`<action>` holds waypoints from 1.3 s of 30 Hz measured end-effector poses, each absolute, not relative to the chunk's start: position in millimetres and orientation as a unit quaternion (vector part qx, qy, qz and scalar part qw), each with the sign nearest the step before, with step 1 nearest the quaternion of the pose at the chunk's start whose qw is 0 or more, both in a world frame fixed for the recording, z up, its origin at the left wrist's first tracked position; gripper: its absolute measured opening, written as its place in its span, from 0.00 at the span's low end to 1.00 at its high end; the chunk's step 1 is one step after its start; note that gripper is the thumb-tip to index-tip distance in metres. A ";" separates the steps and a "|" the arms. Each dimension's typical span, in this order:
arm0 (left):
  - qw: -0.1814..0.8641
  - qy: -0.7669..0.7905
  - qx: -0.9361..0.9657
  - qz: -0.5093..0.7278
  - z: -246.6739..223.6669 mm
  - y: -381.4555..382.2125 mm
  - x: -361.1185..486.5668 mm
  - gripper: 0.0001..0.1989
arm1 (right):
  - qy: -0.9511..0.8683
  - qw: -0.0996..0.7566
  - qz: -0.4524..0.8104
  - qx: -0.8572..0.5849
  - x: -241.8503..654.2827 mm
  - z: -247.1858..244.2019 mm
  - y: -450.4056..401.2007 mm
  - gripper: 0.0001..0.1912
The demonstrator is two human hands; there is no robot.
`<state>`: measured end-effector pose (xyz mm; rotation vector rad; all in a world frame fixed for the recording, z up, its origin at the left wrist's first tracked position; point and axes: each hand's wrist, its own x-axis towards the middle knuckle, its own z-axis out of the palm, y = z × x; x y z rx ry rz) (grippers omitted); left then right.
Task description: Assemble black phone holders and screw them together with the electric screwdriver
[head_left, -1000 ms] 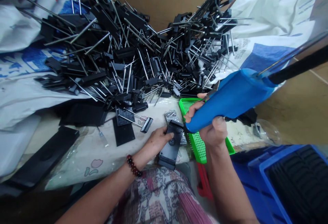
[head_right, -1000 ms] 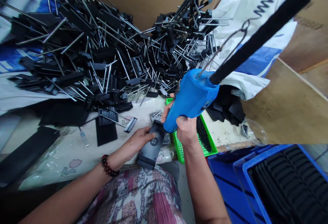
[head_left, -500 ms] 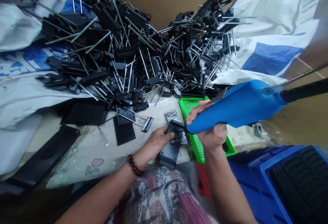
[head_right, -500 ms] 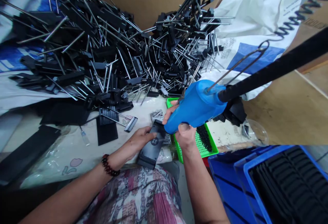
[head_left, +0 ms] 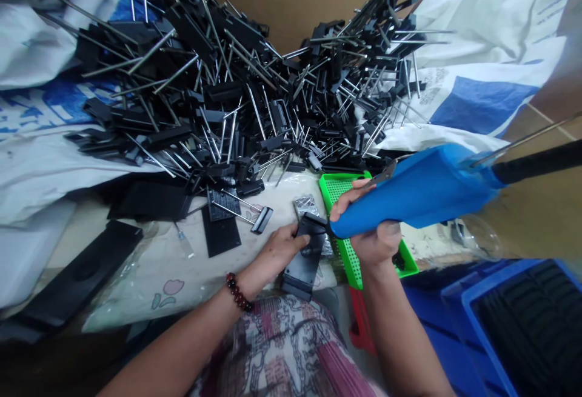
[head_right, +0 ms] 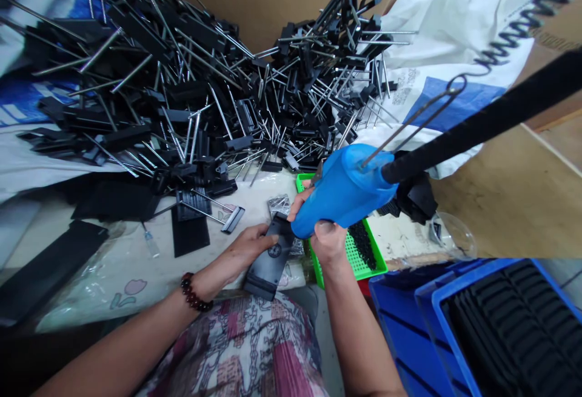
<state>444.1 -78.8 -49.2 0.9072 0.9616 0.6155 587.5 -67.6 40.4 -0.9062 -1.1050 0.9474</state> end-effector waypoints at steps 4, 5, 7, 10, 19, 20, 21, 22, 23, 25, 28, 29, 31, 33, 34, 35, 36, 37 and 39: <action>0.751 0.430 0.411 0.286 -50.7 -79.1 443.2 0.12 | -0.499 0.648 0.415 -0.398 587.5 39.6 -66.9 0.31; 0.750 0.432 0.412 0.284 -50.6 -79.1 443.2 0.12 | -0.498 0.648 0.421 -0.394 587.7 39.5 -66.8 0.31; 0.746 0.436 0.416 0.282 -50.0 -78.7 443.5 0.12 | -0.493 0.646 0.434 -0.389 588.1 39.6 -66.7 0.30; 0.741 0.440 0.421 0.282 -49.1 -77.9 444.1 0.12 | -0.497 0.638 0.434 -0.397 589.0 40.3 -66.1 0.31; 0.743 0.433 0.418 0.294 -51.1 -79.2 443.0 0.11 | -0.526 0.640 0.397 -0.395 590.8 42.8 -65.4 0.31; 0.742 0.437 0.412 0.297 -51.0 -79.7 443.7 0.11 | -0.517 0.649 0.395 -0.395 590.6 43.9 -66.0 0.32; 0.741 0.443 0.404 0.303 -50.8 -80.1 444.6 0.11 | -0.512 0.654 0.393 -0.395 590.5 45.3 -66.8 0.32; 0.739 0.449 0.393 0.313 -50.2 -80.4 445.5 0.12 | -0.508 0.658 0.390 -0.395 590.6 47.0 -67.6 0.32; 0.739 0.453 0.381 0.321 -49.4 -80.6 446.3 0.12 | -0.504 0.663 0.388 -0.395 590.9 49.0 -68.5 0.32; 0.744 0.460 0.357 0.327 -46.9 -79.9 446.9 0.14 | -0.495 0.672 0.387 -0.393 592.1 53.4 -70.4 0.31; 0.738 0.485 0.362 0.298 -42.3 -75.7 444.9 0.13 | -0.484 0.674 0.391 -0.398 594.9 59.3 -74.0 0.29; 0.725 0.498 0.379 0.288 -40.9 -73.7 443.8 0.12 | -0.482 0.671 0.399 -0.398 595.8 60.7 -75.4 0.29; 0.695 0.519 0.407 0.288 -38.5 -69.5 442.3 0.11 | -0.477 0.661 0.420 -0.398 597.3 62.7 -78.8 0.30; 0.696 0.515 0.391 0.314 -36.1 -66.5 442.4 0.14 | -0.473 0.655 0.438 -0.393 597.8 63.4 -82.4 0.30; 0.707 0.507 0.367 0.329 -35.0 -65.8 443.1 0.15 | -0.472 0.655 0.441 -0.392 597.7 63.3 -84.1 0.29; 0.719 0.499 0.341 0.342 -33.9 -65.6 444.1 0.18 | -0.472 0.657 0.440 -0.390 597.5 62.8 -85.5 0.29; 0.730 0.495 0.318 0.350 -33.0 -66.0 445.3 0.20 | -0.473 0.660 0.435 -0.389 597.0 62.0 -86.6 0.29; 0.735 0.494 0.301 0.354 -32.2 -66.8 446.4 0.21 | -0.476 0.664 0.429 -0.385 596.6 60.8 -87.3 0.30; 0.728 0.507 0.287 0.362 -31.6 -69.1 448.1 0.20 | -0.481 0.676 0.414 -0.375 595.8 57.5 -87.5 0.30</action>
